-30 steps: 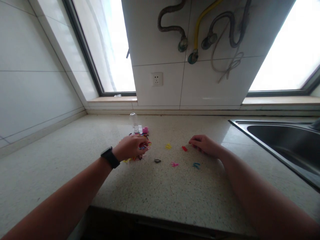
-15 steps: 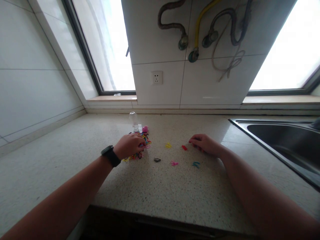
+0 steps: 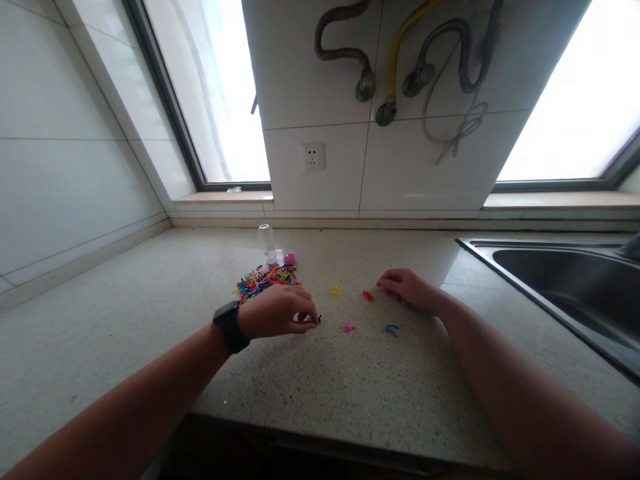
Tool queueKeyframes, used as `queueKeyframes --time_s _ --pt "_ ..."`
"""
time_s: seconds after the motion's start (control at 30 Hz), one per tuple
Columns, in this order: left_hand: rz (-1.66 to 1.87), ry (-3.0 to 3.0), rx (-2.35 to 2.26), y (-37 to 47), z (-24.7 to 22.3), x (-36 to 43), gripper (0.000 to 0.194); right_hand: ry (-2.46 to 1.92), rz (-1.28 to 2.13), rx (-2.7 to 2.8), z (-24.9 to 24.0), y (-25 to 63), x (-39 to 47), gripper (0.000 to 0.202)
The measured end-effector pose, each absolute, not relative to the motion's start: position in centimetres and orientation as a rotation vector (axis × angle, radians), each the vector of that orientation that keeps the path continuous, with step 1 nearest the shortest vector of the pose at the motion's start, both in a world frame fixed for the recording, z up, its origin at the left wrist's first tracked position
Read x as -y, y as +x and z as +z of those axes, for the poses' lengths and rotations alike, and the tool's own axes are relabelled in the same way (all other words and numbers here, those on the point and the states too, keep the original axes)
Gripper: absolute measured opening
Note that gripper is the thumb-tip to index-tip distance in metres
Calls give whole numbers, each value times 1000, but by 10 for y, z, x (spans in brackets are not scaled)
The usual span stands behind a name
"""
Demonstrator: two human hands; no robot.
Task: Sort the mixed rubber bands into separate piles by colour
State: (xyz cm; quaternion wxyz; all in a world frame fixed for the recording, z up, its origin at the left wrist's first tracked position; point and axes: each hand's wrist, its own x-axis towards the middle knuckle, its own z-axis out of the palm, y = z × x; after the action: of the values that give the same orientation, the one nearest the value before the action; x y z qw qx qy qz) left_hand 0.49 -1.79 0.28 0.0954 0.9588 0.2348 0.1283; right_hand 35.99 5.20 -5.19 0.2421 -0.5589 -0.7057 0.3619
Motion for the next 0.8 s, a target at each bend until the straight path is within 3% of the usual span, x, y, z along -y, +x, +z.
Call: queueKeyframes --time_s 0.23,0.6,0.8 --pt "304 2819 -667 1 -3 14 11 -1531 985 1942 -52 360 -53 31" --pt "339 2819 -867 -3 -7 11 32 -1534 1003 1924 -53 361 -53 34" --pt "320 2828 -822 1 -9 13 23 -1536 1000 1934 -52 361 -53 34"
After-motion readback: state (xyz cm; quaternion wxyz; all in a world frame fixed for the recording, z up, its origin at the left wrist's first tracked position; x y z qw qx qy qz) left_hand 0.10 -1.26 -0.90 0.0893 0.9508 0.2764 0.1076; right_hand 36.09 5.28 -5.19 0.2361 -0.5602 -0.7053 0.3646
